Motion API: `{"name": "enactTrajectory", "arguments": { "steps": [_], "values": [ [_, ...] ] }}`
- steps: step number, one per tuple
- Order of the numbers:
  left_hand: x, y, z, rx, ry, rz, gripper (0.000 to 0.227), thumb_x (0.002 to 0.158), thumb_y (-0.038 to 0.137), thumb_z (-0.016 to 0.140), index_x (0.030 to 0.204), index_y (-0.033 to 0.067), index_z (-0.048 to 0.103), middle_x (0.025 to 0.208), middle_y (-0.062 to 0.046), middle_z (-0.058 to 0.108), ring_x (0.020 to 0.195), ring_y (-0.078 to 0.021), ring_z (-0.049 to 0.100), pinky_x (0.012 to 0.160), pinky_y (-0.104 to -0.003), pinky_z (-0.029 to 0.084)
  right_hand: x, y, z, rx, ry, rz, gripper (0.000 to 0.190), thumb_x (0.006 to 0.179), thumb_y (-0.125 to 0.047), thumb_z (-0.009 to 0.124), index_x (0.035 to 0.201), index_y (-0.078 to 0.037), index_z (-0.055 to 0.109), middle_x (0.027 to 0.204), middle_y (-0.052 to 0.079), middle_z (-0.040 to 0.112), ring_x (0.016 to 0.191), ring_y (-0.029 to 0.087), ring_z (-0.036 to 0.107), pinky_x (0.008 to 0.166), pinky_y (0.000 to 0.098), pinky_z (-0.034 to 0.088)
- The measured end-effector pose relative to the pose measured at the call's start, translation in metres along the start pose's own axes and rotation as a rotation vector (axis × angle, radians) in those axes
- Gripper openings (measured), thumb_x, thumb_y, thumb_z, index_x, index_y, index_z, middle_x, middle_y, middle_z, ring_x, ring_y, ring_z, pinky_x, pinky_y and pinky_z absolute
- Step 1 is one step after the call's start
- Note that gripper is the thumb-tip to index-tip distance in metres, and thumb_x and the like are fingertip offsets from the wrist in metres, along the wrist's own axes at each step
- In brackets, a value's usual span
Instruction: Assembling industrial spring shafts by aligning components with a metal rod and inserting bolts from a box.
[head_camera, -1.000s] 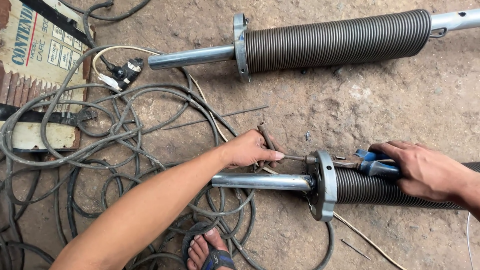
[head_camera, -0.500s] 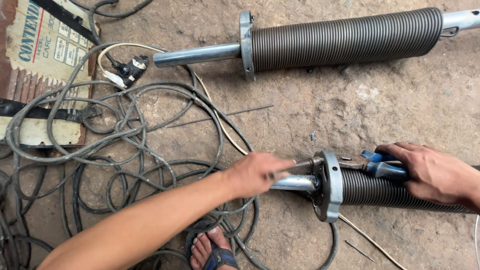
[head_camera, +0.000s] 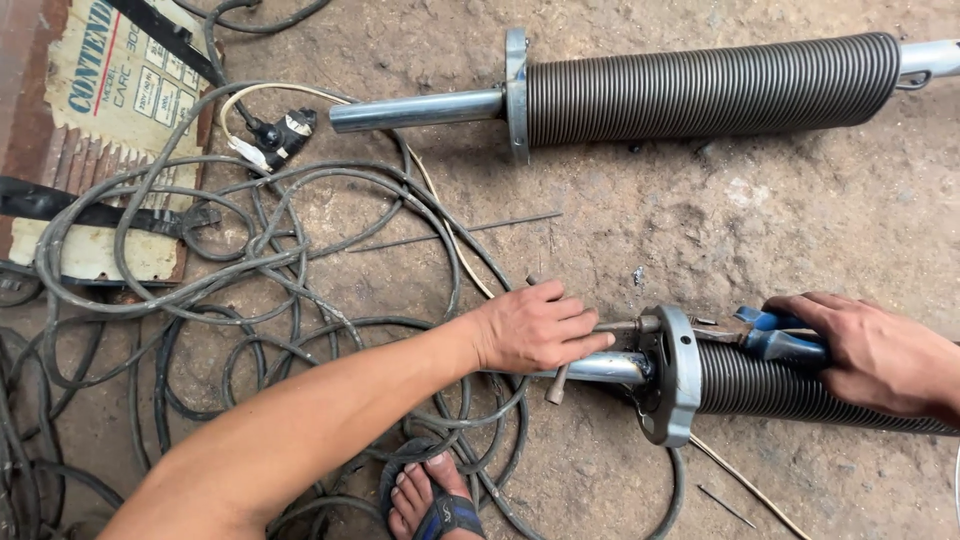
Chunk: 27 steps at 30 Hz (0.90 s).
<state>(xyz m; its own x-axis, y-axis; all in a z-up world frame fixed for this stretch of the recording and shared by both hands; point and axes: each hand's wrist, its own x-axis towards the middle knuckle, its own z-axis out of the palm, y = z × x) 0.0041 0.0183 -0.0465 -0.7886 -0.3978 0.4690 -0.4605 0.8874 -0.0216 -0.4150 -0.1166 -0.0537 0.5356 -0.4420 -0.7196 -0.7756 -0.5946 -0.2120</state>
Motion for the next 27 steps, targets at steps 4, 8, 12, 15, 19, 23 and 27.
{"name": "enactTrajectory", "arguments": {
  "steps": [4, 8, 12, 15, 19, 23, 27],
  "values": [
    [-0.003, -0.003, -0.004, -0.106, -0.044, -0.017, 0.027, 0.106, 0.015, 0.053, 0.13, 0.0091, 0.065, 0.108, -0.009, 0.071, 0.082, -0.0193, 0.061, 0.071, -0.033, 0.044, 0.0, 0.007, 0.002, 0.007, 0.06, -0.092, 0.099, 0.068, -0.02, 0.072, 0.156, -0.016, 0.029, 0.151, 0.013, 0.052, 0.134, 0.028, 0.062, 0.114, 0.0484, 0.054],
    [0.027, 0.001, -0.041, -0.687, -0.237, -0.785, 0.05, 0.095, 0.025, 0.071, 0.141, 0.0155, 0.057, 0.114, -0.009, 0.067, 0.06, -0.0132, 0.06, 0.094, -0.041, 0.049, -0.003, 0.006, 0.003, 0.042, 0.069, -0.094, 0.098, 0.066, -0.021, 0.07, 0.155, -0.02, 0.03, 0.15, 0.012, 0.052, 0.132, 0.029, 0.063, 0.11, 0.0498, 0.057],
    [0.053, -0.016, -0.057, -1.113, -0.517, -1.41, 0.022, 0.098, 0.028, 0.062, 0.116, 0.0166, 0.072, 0.101, -0.003, 0.074, 0.099, -0.0167, 0.07, 0.098, -0.04, 0.054, -0.002, 0.007, 0.003, 0.042, 0.067, -0.118, 0.1, 0.064, -0.02, 0.071, 0.155, -0.019, 0.03, 0.15, 0.013, 0.052, 0.132, 0.029, 0.063, 0.111, 0.0506, 0.056],
    [0.046, -0.022, -0.041, -1.328, -0.427, -1.432, 0.02, 0.096, 0.019, 0.066, 0.109, 0.0062, 0.074, 0.102, -0.007, 0.08, 0.087, -0.0138, 0.072, 0.089, -0.031, 0.061, -0.004, 0.0, -0.001, 0.037, 0.068, -0.095, 0.094, 0.068, -0.018, 0.07, 0.153, -0.018, 0.032, 0.147, 0.01, 0.057, 0.128, 0.026, 0.068, 0.112, 0.0498, 0.056],
    [0.038, -0.025, -0.026, -1.356, -0.466, -1.438, 0.023, 0.097, 0.021, 0.066, 0.111, 0.0056, 0.076, 0.093, -0.008, 0.078, 0.082, -0.013, 0.071, 0.067, -0.024, 0.058, -0.003, 0.001, 0.0, 0.066, 0.072, -0.087, 0.096, 0.066, -0.018, 0.069, 0.154, -0.02, 0.032, 0.151, 0.011, 0.052, 0.132, 0.028, 0.064, 0.111, 0.0503, 0.056],
    [0.039, -0.021, -0.022, -1.412, -0.447, -1.428, 0.023, 0.097, 0.017, 0.066, 0.116, 0.0052, 0.073, 0.096, -0.009, 0.077, 0.084, -0.0141, 0.071, 0.083, -0.028, 0.06, -0.002, 0.007, 0.005, 0.046, 0.082, -0.127, 0.097, 0.065, -0.023, 0.068, 0.155, -0.018, 0.031, 0.151, 0.014, 0.051, 0.134, 0.029, 0.061, 0.11, 0.0494, 0.056],
    [0.055, -0.011, -0.051, -1.168, -0.617, -1.362, 0.036, 0.097, 0.035, 0.06, 0.129, 0.0198, 0.068, 0.11, -0.005, 0.077, 0.124, -0.022, 0.068, 0.12, -0.045, 0.043, -0.002, 0.003, -0.001, 0.055, 0.074, -0.143, 0.097, 0.064, -0.021, 0.069, 0.154, -0.017, 0.032, 0.149, 0.014, 0.053, 0.133, 0.029, 0.062, 0.111, 0.0494, 0.054]
  ]
}}
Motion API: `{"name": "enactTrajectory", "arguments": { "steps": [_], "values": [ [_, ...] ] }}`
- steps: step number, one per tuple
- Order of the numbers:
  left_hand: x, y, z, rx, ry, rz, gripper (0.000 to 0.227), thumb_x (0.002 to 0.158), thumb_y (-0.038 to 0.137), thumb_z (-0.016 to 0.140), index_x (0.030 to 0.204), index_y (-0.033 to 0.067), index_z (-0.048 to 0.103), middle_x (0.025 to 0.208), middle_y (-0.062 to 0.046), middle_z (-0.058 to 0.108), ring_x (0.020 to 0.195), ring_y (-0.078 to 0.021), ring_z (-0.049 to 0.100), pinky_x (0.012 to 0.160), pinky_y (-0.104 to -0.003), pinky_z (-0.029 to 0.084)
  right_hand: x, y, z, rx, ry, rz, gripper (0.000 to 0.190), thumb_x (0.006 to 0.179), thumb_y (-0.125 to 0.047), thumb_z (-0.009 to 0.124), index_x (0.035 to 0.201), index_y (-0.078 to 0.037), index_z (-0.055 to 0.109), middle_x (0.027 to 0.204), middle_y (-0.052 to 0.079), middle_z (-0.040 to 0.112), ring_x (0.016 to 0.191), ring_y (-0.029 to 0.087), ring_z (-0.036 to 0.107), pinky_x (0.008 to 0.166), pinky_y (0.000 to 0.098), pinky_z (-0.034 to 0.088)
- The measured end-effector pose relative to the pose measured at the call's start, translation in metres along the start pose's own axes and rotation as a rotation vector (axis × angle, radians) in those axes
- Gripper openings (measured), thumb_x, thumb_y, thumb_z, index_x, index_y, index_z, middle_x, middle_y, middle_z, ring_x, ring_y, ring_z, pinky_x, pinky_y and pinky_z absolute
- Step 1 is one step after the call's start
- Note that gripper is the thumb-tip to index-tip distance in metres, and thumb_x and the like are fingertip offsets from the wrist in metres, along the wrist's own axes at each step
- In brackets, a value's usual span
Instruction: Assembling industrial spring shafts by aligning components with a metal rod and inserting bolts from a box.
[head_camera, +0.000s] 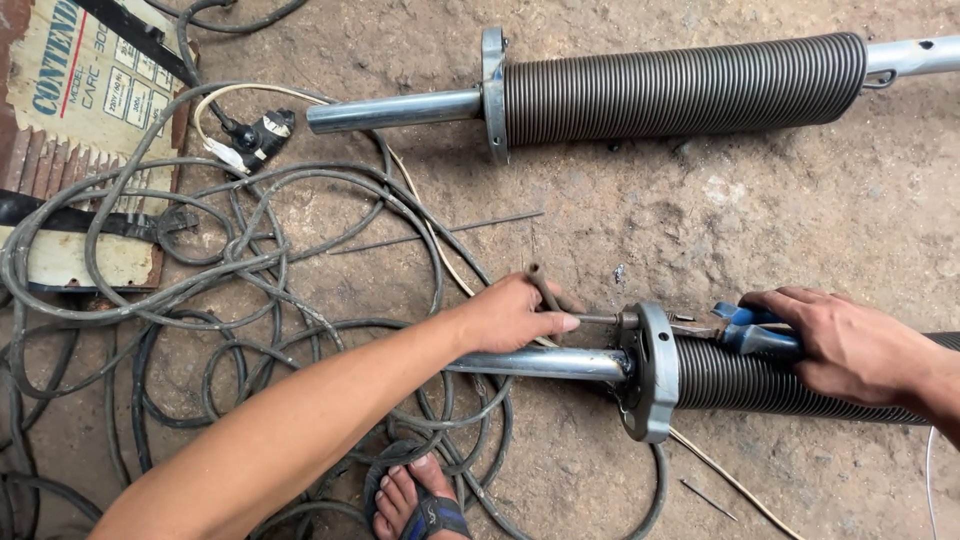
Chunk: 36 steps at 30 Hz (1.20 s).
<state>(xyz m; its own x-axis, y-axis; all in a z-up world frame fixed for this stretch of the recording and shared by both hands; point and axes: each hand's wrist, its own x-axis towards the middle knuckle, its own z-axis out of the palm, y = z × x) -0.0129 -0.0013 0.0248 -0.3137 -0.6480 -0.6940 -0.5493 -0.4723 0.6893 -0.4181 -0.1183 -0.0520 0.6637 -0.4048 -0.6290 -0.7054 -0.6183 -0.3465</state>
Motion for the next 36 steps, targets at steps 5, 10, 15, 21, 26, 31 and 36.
{"name": "enactTrajectory", "arguments": {
  "steps": [5, 10, 15, 21, 26, 31, 36],
  "values": [
    [0.002, -0.034, 0.024, 0.063, 0.064, 0.199, 0.036, 0.098, 0.032, 0.058, 0.133, 0.0252, 0.064, 0.151, -0.012, 0.057, 0.136, -0.0327, 0.056, 0.121, -0.055, 0.033, -0.001, -0.005, -0.003, -0.02, -0.017, 0.031, 0.094, 0.066, -0.023, 0.069, 0.153, -0.019, 0.033, 0.143, 0.011, 0.058, 0.127, 0.027, 0.067, 0.107, 0.0484, 0.059],
    [0.044, -0.097, 0.038, 0.42, 0.282, 0.888, 0.091, 0.065, -0.006, 0.09, 0.146, 0.0082, 0.052, 0.106, -0.005, 0.074, 0.09, -0.0191, 0.066, 0.095, -0.041, 0.056, -0.003, -0.014, -0.01, -0.022, -0.031, 0.097, 0.095, 0.063, -0.025, 0.07, 0.151, -0.026, 0.036, 0.138, 0.007, 0.064, 0.123, 0.027, 0.069, 0.102, 0.0448, 0.06],
    [0.034, -0.063, 0.011, 1.216, 0.572, 1.292, 0.031, 0.103, 0.007, 0.057, 0.132, -0.0037, 0.064, 0.114, -0.019, 0.076, 0.095, -0.0228, 0.072, 0.081, -0.033, 0.055, -0.004, -0.013, -0.009, -0.028, -0.044, 0.078, 0.092, 0.067, -0.029, 0.07, 0.151, -0.025, 0.033, 0.136, 0.005, 0.064, 0.125, 0.025, 0.067, 0.103, 0.0453, 0.059],
    [0.058, -0.069, 0.005, 1.265, 0.577, 1.342, 0.023, 0.097, 0.01, 0.064, 0.114, 0.0148, 0.079, 0.123, -0.011, 0.072, 0.094, -0.0185, 0.063, 0.079, -0.032, 0.044, -0.004, -0.02, -0.011, -0.03, -0.024, 0.112, 0.087, 0.067, -0.027, 0.07, 0.149, -0.026, 0.038, 0.134, 0.007, 0.066, 0.122, 0.026, 0.069, 0.104, 0.0432, 0.058],
    [0.042, -0.063, 0.014, 1.148, 0.462, 1.17, 0.018, 0.095, 0.005, 0.065, 0.11, 0.0149, 0.068, 0.113, -0.009, 0.07, 0.089, -0.0195, 0.059, 0.078, -0.032, 0.047, -0.009, -0.029, -0.017, 0.013, -0.02, 0.134, 0.083, 0.07, -0.024, 0.067, 0.149, -0.024, 0.039, 0.136, 0.008, 0.064, 0.123, 0.028, 0.068, 0.106, 0.0453, 0.056],
    [0.001, -0.008, 0.0, 0.507, 0.082, 0.202, 0.05, 0.091, -0.012, 0.063, 0.132, 0.0099, 0.047, 0.095, -0.01, 0.069, 0.071, -0.0209, 0.068, 0.056, -0.026, 0.063, -0.011, -0.034, -0.022, 0.038, -0.008, 0.105, 0.069, 0.08, -0.025, 0.064, 0.145, -0.023, 0.042, 0.13, 0.01, 0.068, 0.117, 0.027, 0.072, 0.103, 0.0475, 0.059],
    [0.0, -0.001, -0.021, -0.018, 0.217, -0.104, 0.026, 0.099, 0.032, 0.07, 0.086, 0.0117, 0.081, 0.065, 0.004, 0.06, 0.053, -0.0092, 0.044, 0.053, -0.027, 0.036, -0.011, -0.035, -0.023, 0.043, -0.007, 0.093, 0.068, 0.083, -0.029, 0.064, 0.146, -0.022, 0.041, 0.134, 0.005, 0.066, 0.122, 0.026, 0.069, 0.107, 0.0504, 0.057]
  ]
}}
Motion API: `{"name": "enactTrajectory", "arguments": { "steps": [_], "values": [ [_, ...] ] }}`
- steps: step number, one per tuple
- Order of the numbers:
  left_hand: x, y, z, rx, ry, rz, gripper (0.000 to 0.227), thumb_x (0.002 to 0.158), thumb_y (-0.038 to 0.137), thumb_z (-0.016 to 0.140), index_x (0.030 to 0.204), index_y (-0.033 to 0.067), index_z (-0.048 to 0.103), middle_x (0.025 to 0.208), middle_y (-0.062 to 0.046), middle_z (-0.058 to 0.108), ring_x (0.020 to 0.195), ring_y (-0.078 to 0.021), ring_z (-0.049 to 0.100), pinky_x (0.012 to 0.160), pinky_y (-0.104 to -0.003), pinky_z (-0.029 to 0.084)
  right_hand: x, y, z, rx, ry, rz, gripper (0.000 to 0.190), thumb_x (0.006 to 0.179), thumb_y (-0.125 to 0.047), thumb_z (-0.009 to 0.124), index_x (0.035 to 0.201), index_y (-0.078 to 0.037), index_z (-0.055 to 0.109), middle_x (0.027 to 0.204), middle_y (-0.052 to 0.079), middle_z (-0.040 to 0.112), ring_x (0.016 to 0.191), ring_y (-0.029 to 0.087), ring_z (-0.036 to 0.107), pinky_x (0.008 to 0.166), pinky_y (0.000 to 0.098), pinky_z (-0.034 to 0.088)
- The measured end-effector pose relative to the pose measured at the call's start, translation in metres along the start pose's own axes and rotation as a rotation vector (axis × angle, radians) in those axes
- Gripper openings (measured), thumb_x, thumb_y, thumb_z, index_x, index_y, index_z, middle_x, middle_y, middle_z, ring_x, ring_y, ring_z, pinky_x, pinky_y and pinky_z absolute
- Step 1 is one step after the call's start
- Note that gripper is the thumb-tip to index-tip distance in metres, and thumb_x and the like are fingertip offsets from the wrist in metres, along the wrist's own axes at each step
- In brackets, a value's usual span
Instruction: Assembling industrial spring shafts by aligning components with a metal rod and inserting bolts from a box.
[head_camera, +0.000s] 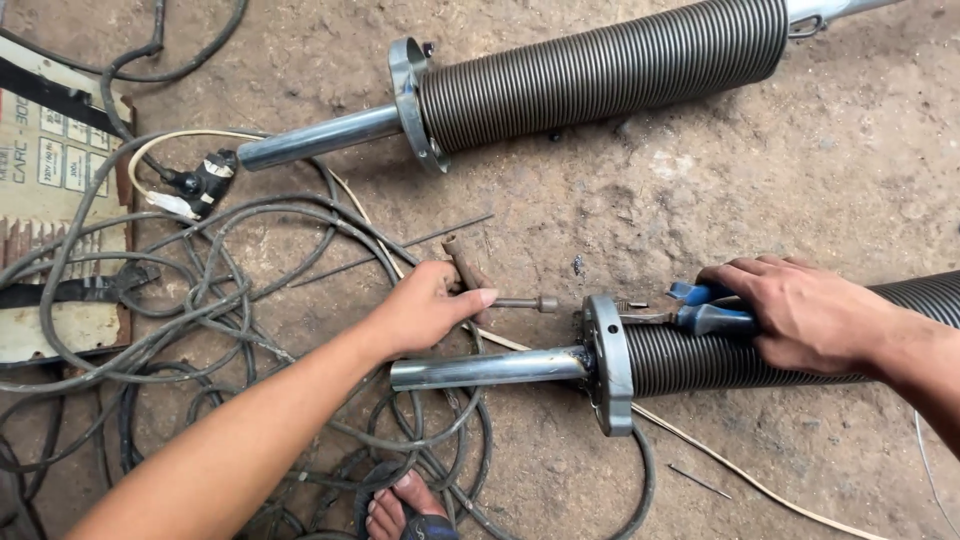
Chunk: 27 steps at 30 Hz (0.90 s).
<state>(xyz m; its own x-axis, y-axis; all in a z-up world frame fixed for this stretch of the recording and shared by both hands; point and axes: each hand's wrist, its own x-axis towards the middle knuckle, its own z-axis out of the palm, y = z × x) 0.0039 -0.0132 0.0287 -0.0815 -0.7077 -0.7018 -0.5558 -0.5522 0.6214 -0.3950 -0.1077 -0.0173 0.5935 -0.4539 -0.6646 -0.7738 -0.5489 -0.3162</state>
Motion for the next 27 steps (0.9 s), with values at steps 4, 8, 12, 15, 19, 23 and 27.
{"name": "enactTrajectory", "arguments": {
  "steps": [4, 8, 12, 15, 19, 23, 27],
  "values": [
    [0.018, -0.013, 0.017, -0.39, -0.01, -0.082, 0.018, 0.099, 0.015, 0.069, 0.092, -0.0014, 0.068, 0.081, -0.013, 0.072, 0.057, -0.0191, 0.063, 0.039, -0.031, 0.049, 0.003, 0.005, 0.005, -0.001, -0.013, 0.01, 0.067, 0.084, -0.025, 0.066, 0.145, -0.023, 0.041, 0.127, 0.004, 0.07, 0.117, 0.022, 0.073, 0.105, 0.0478, 0.061],
    [0.028, -0.016, 0.025, -0.594, -0.072, -0.109, 0.012, 0.096, 0.008, 0.069, 0.105, 0.0024, 0.064, 0.097, -0.016, 0.071, 0.088, -0.0207, 0.072, 0.077, -0.03, 0.06, 0.004, 0.008, 0.006, -0.053, -0.028, 0.048, 0.081, 0.075, -0.025, 0.068, 0.149, -0.026, 0.036, 0.133, 0.005, 0.066, 0.118, 0.024, 0.073, 0.101, 0.0467, 0.063],
    [0.036, -0.029, 0.039, -0.619, -0.083, -0.04, 0.011, 0.095, 0.008, 0.071, 0.101, -0.0004, 0.066, 0.097, -0.015, 0.074, 0.086, -0.0207, 0.074, 0.082, -0.03, 0.057, 0.004, 0.008, 0.007, -0.028, -0.029, 0.041, 0.082, 0.072, -0.016, 0.069, 0.148, -0.026, 0.037, 0.132, 0.007, 0.067, 0.118, 0.024, 0.073, 0.102, 0.0467, 0.063],
    [0.004, -0.003, 0.033, -0.461, -0.132, -0.16, 0.014, 0.101, 0.011, 0.067, 0.108, -0.0003, 0.073, 0.088, -0.012, 0.077, 0.059, -0.0113, 0.056, 0.048, -0.019, 0.04, 0.006, 0.012, 0.009, -0.026, -0.032, 0.027, 0.083, 0.07, -0.018, 0.067, 0.148, -0.025, 0.037, 0.13, 0.006, 0.068, 0.118, 0.024, 0.072, 0.1, 0.0451, 0.063],
    [0.016, -0.034, 0.053, -0.419, -0.018, -0.032, 0.022, 0.091, 0.017, 0.075, 0.106, 0.0029, 0.078, 0.095, -0.009, 0.081, 0.082, -0.0133, 0.074, 0.074, -0.024, 0.056, 0.008, 0.016, 0.011, -0.021, -0.019, -0.006, 0.086, 0.067, -0.021, 0.068, 0.147, -0.025, 0.038, 0.13, 0.006, 0.068, 0.119, 0.024, 0.071, 0.1, 0.0436, 0.061],
    [0.023, -0.046, 0.058, -0.537, -0.012, 0.018, 0.019, 0.089, 0.012, 0.077, 0.102, -0.0002, 0.075, 0.089, -0.013, 0.079, 0.081, -0.0183, 0.077, 0.067, -0.023, 0.057, 0.008, 0.013, 0.01, -0.023, -0.027, 0.001, 0.081, 0.074, -0.022, 0.068, 0.148, -0.024, 0.037, 0.127, 0.006, 0.071, 0.115, 0.023, 0.075, 0.099, 0.0435, 0.064],
    [0.03, -0.049, 0.064, -0.609, 0.004, 0.048, 0.014, 0.089, 0.007, 0.078, 0.099, -0.0008, 0.072, 0.087, -0.014, 0.077, 0.08, -0.0225, 0.078, 0.062, -0.026, 0.061, 0.006, 0.014, 0.01, -0.051, -0.018, 0.0, 0.082, 0.071, -0.018, 0.066, 0.148, -0.022, 0.037, 0.129, 0.007, 0.068, 0.116, 0.024, 0.074, 0.101, 0.0457, 0.063]
  ]
}}
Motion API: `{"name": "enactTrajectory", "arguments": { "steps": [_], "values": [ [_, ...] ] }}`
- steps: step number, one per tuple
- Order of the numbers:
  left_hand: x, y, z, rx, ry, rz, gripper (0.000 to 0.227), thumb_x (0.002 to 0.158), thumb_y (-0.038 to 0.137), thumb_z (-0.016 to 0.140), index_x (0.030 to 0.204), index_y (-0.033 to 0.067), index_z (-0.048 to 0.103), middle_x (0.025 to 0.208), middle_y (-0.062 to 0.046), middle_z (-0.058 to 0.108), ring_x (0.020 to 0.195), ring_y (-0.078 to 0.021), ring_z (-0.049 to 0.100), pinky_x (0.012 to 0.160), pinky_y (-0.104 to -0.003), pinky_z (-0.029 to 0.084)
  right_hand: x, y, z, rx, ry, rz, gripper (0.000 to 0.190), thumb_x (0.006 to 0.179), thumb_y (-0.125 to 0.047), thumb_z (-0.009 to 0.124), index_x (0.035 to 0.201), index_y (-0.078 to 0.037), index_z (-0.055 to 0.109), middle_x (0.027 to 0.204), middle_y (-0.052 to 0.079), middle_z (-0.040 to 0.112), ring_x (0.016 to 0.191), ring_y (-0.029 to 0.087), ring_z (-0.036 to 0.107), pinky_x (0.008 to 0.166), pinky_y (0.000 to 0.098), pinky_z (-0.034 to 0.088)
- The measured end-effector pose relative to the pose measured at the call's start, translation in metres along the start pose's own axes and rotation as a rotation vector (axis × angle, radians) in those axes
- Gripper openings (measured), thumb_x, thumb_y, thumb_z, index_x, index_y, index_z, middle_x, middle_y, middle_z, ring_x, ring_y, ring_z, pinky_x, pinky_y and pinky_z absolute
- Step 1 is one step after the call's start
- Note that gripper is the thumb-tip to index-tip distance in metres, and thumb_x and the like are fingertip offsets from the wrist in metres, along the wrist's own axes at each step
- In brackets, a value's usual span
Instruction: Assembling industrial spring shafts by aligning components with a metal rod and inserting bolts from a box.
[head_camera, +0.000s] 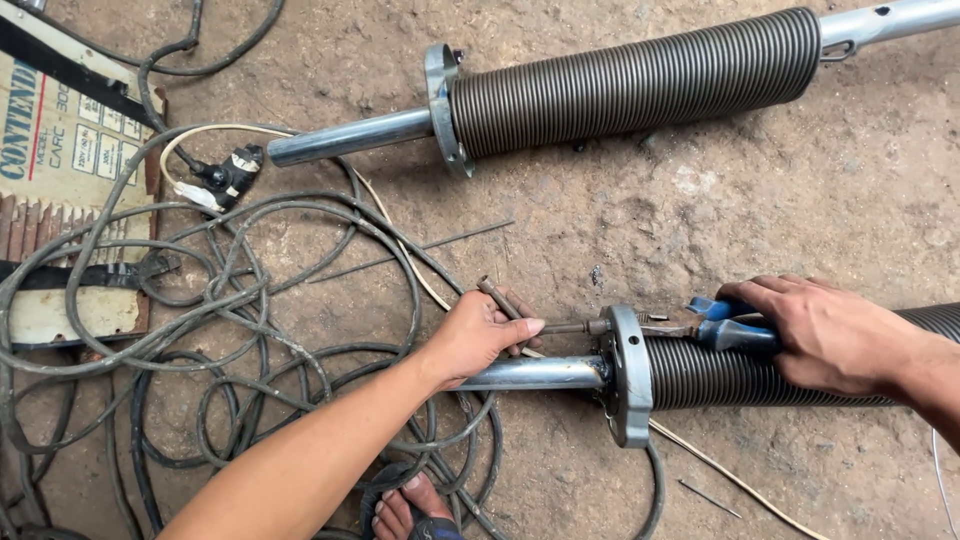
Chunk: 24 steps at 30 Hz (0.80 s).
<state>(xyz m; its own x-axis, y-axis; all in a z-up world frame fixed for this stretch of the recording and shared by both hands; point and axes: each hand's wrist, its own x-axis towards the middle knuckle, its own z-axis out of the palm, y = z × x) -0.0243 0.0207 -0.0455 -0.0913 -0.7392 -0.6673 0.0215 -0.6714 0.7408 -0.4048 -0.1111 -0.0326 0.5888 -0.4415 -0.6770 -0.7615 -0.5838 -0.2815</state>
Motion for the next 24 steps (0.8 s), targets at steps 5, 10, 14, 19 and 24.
{"name": "enactTrajectory", "arguments": {
  "steps": [5, 10, 14, 19, 24],
  "values": [
    [0.0, 0.002, 0.002, 0.037, 0.0, 0.029, 0.013, 0.089, 0.009, 0.078, 0.096, 0.0008, 0.072, 0.083, -0.013, 0.076, 0.077, -0.0201, 0.077, 0.061, -0.025, 0.059, -0.002, -0.008, -0.008, 0.017, -0.034, 0.059, 0.081, 0.073, -0.017, 0.067, 0.148, -0.025, 0.037, 0.13, 0.007, 0.068, 0.118, 0.025, 0.073, 0.101, 0.0461, 0.063],
    [-0.014, 0.025, -0.002, 0.189, -0.053, 0.039, 0.014, 0.086, 0.009, 0.081, 0.096, 0.0083, 0.072, 0.089, -0.004, 0.073, 0.082, -0.0136, 0.072, 0.077, -0.025, 0.059, 0.0, -0.005, -0.005, 0.042, -0.014, -0.004, 0.084, 0.074, -0.019, 0.066, 0.151, -0.021, 0.034, 0.138, 0.006, 0.064, 0.126, 0.026, 0.068, 0.108, 0.05, 0.058],
    [-0.018, 0.03, -0.001, 0.321, -0.069, 0.147, 0.007, 0.089, 0.014, 0.077, 0.094, 0.0116, 0.073, 0.089, -0.001, 0.072, 0.085, -0.0143, 0.071, 0.083, -0.028, 0.058, 0.001, 0.0, -0.002, 0.017, -0.032, 0.0, 0.081, 0.073, -0.027, 0.067, 0.148, -0.027, 0.036, 0.127, 0.004, 0.07, 0.116, 0.022, 0.074, 0.099, 0.0444, 0.063],
    [-0.014, 0.026, -0.007, 0.33, -0.112, 0.218, 0.011, 0.089, 0.019, 0.076, 0.098, 0.0125, 0.074, 0.092, -0.001, 0.072, 0.089, -0.0148, 0.071, 0.085, -0.028, 0.058, 0.002, 0.001, -0.002, 0.009, -0.022, 0.009, 0.084, 0.074, -0.027, 0.069, 0.151, -0.025, 0.034, 0.132, 0.005, 0.067, 0.119, 0.024, 0.072, 0.101, 0.045, 0.063],
    [-0.012, 0.036, -0.012, 0.59, -0.193, 0.168, 0.036, 0.091, 0.038, 0.066, 0.12, 0.0171, 0.07, 0.12, -0.005, 0.076, 0.117, -0.0207, 0.071, 0.109, -0.039, 0.051, 0.002, 0.001, -0.002, 0.012, -0.028, 0.006, 0.082, 0.077, -0.041, 0.069, 0.15, -0.026, 0.035, 0.129, 0.003, 0.069, 0.118, 0.023, 0.072, 0.102, 0.0452, 0.061]
  ]
}}
